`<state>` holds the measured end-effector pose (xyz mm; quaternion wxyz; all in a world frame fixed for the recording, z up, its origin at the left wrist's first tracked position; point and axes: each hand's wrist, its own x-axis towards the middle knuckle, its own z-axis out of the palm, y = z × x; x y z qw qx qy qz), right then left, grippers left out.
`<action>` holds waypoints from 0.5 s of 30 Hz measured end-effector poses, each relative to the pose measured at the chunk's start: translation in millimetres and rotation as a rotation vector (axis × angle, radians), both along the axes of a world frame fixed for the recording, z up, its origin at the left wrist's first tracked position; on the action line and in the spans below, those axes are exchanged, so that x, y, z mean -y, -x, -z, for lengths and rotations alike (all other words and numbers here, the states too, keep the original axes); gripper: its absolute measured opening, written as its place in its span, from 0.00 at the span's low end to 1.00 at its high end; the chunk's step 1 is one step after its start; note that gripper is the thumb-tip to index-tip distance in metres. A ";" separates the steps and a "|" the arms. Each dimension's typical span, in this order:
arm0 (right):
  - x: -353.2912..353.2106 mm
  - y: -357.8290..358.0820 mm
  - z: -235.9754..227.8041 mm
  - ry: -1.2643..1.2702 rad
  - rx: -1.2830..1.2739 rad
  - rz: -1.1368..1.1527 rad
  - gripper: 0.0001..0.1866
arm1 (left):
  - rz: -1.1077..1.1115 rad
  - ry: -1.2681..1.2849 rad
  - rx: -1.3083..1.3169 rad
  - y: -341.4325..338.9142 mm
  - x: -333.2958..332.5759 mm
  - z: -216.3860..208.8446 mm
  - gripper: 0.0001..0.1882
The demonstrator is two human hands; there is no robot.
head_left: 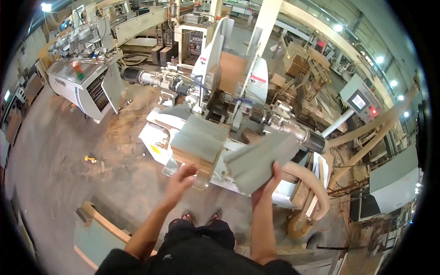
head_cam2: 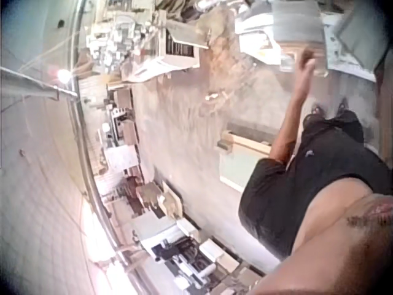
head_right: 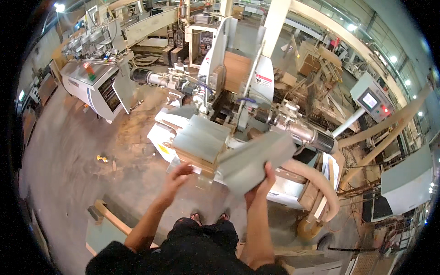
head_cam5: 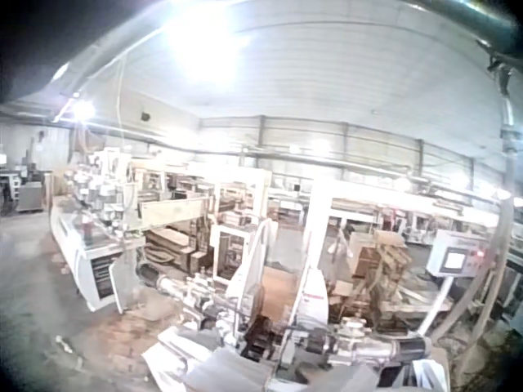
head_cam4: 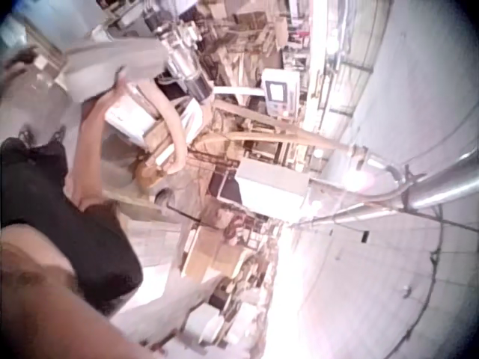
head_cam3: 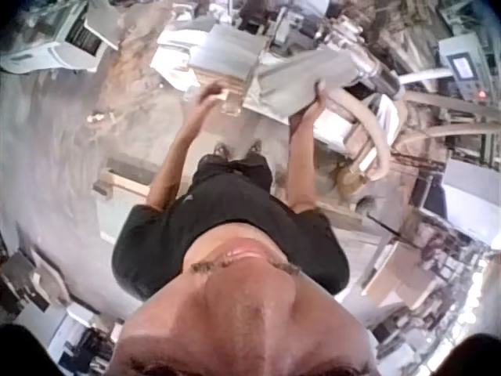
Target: The person stacks wooden blocks onto a pallet, fastens a waist strap, and feeds wooden blocks into a woodworking machine by hand.
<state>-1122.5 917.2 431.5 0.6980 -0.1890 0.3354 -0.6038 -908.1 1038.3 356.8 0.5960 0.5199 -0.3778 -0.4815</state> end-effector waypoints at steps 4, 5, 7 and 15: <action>127.3 -76.7 -52.8 0.371 0.245 -0.214 0.29 | -0.488 -0.191 -0.007 -66.2 -60.9 26.8 0.26; 150.2 -97.9 -74.5 0.401 0.218 -0.179 0.27 | -0.591 -0.253 -0.040 -73.1 -80.3 40.3 0.26; 207.4 -133.8 -102.7 0.421 0.270 -0.206 0.25 | -0.823 -0.354 -0.129 -78.1 -116.9 69.1 0.22; 415.2 -271.9 -161.4 0.185 0.336 0.092 0.34 | -1.380 -0.758 -0.492 13.4 -253.8 188.9 0.15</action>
